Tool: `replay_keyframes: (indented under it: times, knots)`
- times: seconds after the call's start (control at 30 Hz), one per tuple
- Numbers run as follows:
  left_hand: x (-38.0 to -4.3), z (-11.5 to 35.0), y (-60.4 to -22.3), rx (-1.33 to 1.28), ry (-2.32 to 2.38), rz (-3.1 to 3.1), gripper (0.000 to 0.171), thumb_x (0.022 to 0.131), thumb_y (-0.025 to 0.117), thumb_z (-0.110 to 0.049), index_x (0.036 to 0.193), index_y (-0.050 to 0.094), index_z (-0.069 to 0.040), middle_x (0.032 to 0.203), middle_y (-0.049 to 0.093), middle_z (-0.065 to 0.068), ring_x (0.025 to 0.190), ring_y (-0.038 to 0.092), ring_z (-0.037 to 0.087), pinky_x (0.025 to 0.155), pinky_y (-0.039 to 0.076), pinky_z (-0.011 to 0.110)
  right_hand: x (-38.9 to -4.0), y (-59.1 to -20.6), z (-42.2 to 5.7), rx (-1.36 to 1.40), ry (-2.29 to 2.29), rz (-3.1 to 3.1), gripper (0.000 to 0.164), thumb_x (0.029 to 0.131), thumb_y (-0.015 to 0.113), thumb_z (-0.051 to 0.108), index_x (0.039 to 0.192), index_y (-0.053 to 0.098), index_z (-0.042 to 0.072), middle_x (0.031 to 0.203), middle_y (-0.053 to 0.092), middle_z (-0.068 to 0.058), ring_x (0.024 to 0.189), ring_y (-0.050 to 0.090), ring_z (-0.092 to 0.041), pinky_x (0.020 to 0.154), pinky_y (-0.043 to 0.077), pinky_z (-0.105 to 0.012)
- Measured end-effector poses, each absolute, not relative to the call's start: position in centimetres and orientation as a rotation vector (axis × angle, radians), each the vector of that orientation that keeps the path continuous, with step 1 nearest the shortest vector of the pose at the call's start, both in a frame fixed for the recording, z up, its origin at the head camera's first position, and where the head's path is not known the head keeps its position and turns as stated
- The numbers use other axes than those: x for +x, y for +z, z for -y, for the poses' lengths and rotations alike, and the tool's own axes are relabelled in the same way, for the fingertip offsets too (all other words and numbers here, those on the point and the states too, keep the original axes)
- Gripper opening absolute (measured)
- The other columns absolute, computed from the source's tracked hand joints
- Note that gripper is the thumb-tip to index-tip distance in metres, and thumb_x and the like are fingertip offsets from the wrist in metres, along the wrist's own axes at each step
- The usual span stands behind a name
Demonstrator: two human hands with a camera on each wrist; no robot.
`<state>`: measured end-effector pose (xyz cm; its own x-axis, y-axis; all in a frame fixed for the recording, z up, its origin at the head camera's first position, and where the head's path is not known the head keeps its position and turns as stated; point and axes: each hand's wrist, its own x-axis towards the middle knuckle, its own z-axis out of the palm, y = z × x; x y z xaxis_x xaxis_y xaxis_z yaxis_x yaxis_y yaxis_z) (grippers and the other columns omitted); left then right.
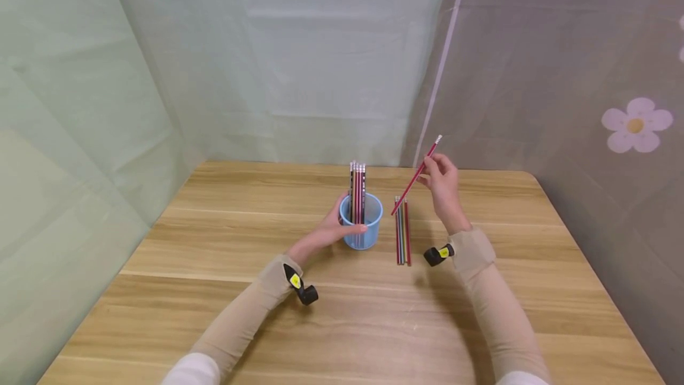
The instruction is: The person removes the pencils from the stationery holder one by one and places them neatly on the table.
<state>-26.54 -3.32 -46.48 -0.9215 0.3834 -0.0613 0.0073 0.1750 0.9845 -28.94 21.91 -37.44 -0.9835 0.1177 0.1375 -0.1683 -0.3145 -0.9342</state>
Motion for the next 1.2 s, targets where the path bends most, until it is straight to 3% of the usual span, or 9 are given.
replay_keyframes:
  times: [0.13,0.37,0.53,0.77,0.9,1.0,1.2]
  knots:
    - [-26.6,3.3,-46.4,0.370,1.797,-2.146,0.103,0.077,0.080,-0.029,0.154,0.011,-0.030,0.155,0.031,0.004,0.143,0.030,0.026,0.119,0.022,0.053,-29.0,-38.0,-22.4,0.050,2.404,1.820,0.008,0.100,0.050,0.012,0.094,0.055,0.008,0.088,0.057,0.004,0.078,0.056,-0.008,0.070,0.055,-0.018]
    - [-26.8,3.3,-45.9,0.398,1.783,-2.118,0.102,0.080,0.076,-0.019,0.155,0.007,-0.020,0.157,0.027,0.011,0.144,0.028,0.031,0.119,0.020,0.055,-29.1,-39.3,-23.0,0.037,2.311,2.078,0.010,0.100,0.051,0.017,0.097,0.055,0.009,0.090,0.058,0.004,0.077,0.056,-0.005,0.071,0.057,-0.017]
    - [-26.6,3.3,-46.0,0.377,1.778,-2.138,0.102,0.080,0.077,-0.024,0.155,0.009,-0.026,0.157,0.027,0.008,0.144,0.028,0.029,0.119,0.020,0.055,-29.1,-40.3,-23.5,0.006,2.181,2.314,0.012,0.101,0.048,0.021,0.102,0.054,0.011,0.093,0.056,0.008,0.083,0.056,-0.006,0.074,0.056,-0.015]
    - [-26.4,3.4,-46.1,0.374,1.806,-2.153,0.103,0.077,0.080,-0.031,0.154,0.012,-0.032,0.156,0.029,0.005,0.144,0.029,0.027,0.119,0.020,0.054,-29.3,-41.3,-23.8,-0.038,2.101,2.480,0.027,0.102,0.046,0.024,0.118,0.052,0.002,0.101,0.054,0.002,0.092,0.056,-0.011,0.082,0.056,-0.019]
    - [-26.4,3.4,-46.2,0.371,1.803,-2.157,0.103,0.076,0.081,-0.033,0.153,0.013,-0.032,0.155,0.030,0.004,0.143,0.030,0.027,0.119,0.021,0.054,-29.5,-41.9,-23.9,-0.060,2.103,2.521,0.028,0.102,0.046,0.025,0.118,0.051,0.003,0.103,0.053,0.002,0.092,0.056,-0.009,0.087,0.055,-0.023]
    - [-26.4,3.4,-46.2,0.376,1.803,-2.154,0.102,0.076,0.081,-0.031,0.153,0.013,-0.031,0.154,0.032,0.004,0.142,0.031,0.026,0.119,0.022,0.053,-29.7,-42.4,-24.0,-0.063,2.111,2.533,0.029,0.102,0.044,0.025,0.117,0.050,0.000,0.103,0.053,0.001,0.089,0.055,-0.007,0.086,0.055,-0.024]
    - [-26.5,3.5,-46.4,0.376,1.792,-2.145,0.101,0.079,0.079,-0.028,0.154,0.011,-0.031,0.156,0.029,0.004,0.143,0.029,0.026,0.119,0.021,0.054,-29.8,-43.0,-24.0,-0.068,2.060,2.613,0.048,0.103,0.044,0.024,0.134,0.041,-0.012,0.111,0.053,-0.006,0.087,0.056,-0.005,0.081,0.054,-0.019]
